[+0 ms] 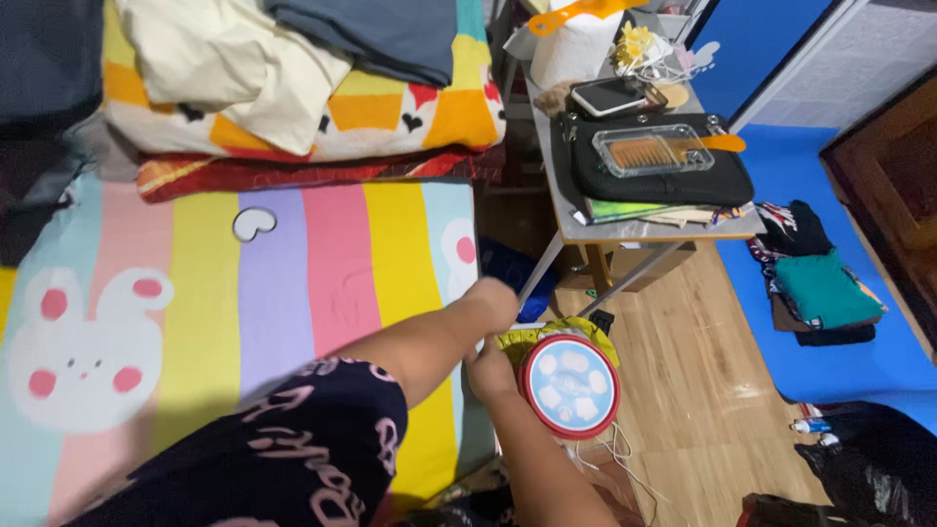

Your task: The person makes a bed by first clearing items off the mattress, including a cardboard box, a red handbag, a black jacket, and a pink hanger. They then spread a colorful striped sheet over the mattress, tucking the edges under and smoothing the surface.

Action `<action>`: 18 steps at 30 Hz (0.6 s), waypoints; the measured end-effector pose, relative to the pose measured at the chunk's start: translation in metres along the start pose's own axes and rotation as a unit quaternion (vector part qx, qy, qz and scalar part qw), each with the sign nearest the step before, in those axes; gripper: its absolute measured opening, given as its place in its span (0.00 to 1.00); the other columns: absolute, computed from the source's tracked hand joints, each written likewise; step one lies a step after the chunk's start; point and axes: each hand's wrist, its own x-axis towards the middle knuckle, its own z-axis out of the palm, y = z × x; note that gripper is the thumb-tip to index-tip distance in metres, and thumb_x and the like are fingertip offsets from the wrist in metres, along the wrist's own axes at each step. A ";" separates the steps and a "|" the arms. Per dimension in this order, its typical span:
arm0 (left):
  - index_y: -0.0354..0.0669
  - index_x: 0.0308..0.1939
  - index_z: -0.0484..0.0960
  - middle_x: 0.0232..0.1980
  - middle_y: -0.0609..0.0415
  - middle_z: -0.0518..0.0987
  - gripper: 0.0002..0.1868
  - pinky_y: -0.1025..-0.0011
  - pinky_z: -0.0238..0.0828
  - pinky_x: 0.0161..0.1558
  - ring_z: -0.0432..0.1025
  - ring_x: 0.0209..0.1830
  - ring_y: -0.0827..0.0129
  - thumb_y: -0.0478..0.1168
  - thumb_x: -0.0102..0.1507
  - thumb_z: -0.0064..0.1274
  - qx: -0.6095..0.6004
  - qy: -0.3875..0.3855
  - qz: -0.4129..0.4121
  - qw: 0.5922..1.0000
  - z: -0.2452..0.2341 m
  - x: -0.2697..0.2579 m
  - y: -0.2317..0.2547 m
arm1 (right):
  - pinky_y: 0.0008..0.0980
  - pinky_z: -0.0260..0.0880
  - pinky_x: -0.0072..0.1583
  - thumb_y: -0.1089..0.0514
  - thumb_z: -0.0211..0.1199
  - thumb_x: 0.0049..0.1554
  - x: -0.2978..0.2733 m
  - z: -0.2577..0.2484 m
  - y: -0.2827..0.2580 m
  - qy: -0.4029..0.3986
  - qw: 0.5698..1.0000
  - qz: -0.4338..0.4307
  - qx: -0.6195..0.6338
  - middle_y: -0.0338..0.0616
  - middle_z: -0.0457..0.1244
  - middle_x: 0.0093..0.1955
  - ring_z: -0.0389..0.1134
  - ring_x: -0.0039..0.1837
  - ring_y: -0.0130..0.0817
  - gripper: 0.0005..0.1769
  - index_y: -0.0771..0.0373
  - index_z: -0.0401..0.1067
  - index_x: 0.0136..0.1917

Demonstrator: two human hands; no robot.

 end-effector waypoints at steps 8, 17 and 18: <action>0.55 0.67 0.75 0.75 0.50 0.65 0.29 0.28 0.33 0.70 0.49 0.78 0.48 0.57 0.63 0.47 -0.154 0.364 -0.081 0.915 0.051 -0.161 -0.037 | 0.64 0.27 0.78 0.35 0.53 0.61 -0.094 -0.018 -0.045 0.047 0.908 -0.247 -0.334 0.51 0.31 0.87 0.25 0.86 0.54 0.42 0.49 0.46 0.82; 0.61 0.73 0.65 0.78 0.43 0.60 0.40 0.20 0.42 0.61 0.52 0.76 0.34 0.69 0.60 0.45 -0.069 0.296 -0.467 0.831 0.185 -0.431 -0.114 | 0.59 0.19 0.80 0.21 0.58 0.51 -0.145 -0.019 -0.091 -0.116 0.864 -0.247 -0.424 0.43 0.21 0.88 0.16 0.87 0.47 0.62 0.37 0.29 0.85; 0.61 0.73 0.66 0.78 0.43 0.60 0.40 0.18 0.44 0.57 0.53 0.74 0.34 0.68 0.59 0.45 -0.072 0.228 -0.536 0.810 0.195 -0.457 -0.123 | 0.58 0.19 0.80 0.20 0.58 0.50 -0.144 -0.020 -0.090 -0.118 0.863 -0.241 -0.428 0.42 0.21 0.88 0.16 0.87 0.45 0.63 0.36 0.28 0.85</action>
